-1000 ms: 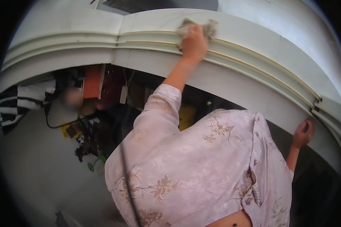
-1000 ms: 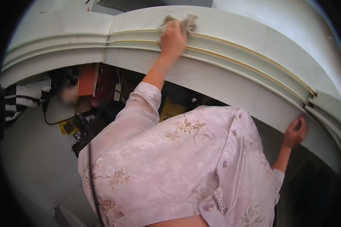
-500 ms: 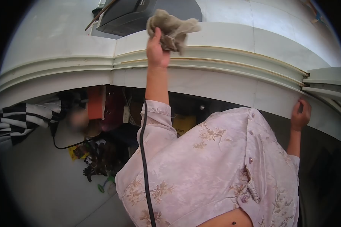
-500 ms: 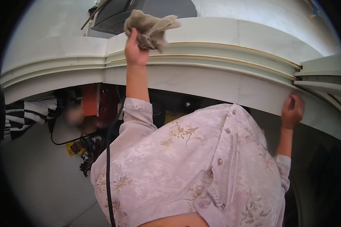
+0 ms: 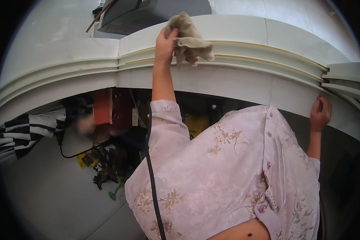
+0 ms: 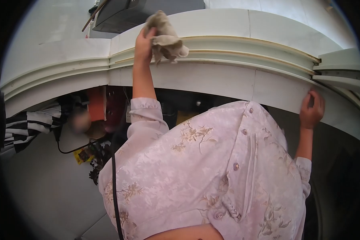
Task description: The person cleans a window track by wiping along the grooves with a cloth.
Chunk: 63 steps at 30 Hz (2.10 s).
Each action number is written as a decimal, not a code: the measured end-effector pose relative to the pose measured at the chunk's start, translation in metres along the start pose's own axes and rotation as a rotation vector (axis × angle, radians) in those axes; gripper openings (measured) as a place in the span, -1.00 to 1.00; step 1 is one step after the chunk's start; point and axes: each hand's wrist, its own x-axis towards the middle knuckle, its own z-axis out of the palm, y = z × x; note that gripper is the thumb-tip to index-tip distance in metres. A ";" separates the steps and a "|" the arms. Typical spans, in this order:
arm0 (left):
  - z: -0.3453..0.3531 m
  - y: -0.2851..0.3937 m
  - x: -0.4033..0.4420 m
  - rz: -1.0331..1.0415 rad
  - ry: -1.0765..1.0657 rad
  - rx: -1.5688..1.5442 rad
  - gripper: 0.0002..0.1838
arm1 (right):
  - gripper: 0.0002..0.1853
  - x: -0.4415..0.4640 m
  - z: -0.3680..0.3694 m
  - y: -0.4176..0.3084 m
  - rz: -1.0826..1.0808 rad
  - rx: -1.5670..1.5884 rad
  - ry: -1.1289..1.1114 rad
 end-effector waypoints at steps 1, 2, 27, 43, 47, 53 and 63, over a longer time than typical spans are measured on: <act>0.002 -0.005 -0.001 0.268 0.128 0.461 -0.74 | -0.90 -0.001 0.000 0.001 0.011 -0.004 0.000; 0.005 -0.009 -0.003 0.537 0.252 0.922 -0.77 | -0.90 -0.001 0.000 0.001 0.014 -0.005 -0.007; 0.105 -0.012 -0.003 0.836 -0.316 1.101 -0.85 | -0.88 0.010 -0.007 -0.018 0.029 -0.014 -0.036; 0.168 0.009 -0.018 0.813 -0.427 1.071 -0.86 | -0.88 0.012 -0.009 -0.025 0.074 0.018 -0.003; 0.223 0.015 -0.018 0.880 -0.523 0.996 -0.85 | -0.87 0.012 -0.008 -0.027 0.056 -0.006 0.014; 0.314 0.027 -0.030 0.977 -0.594 0.943 -0.79 | -0.89 0.011 -0.008 -0.023 0.077 0.032 0.011; 0.293 0.030 -0.026 0.925 -0.649 0.905 -0.81 | -0.89 0.015 -0.009 -0.033 0.069 0.003 0.016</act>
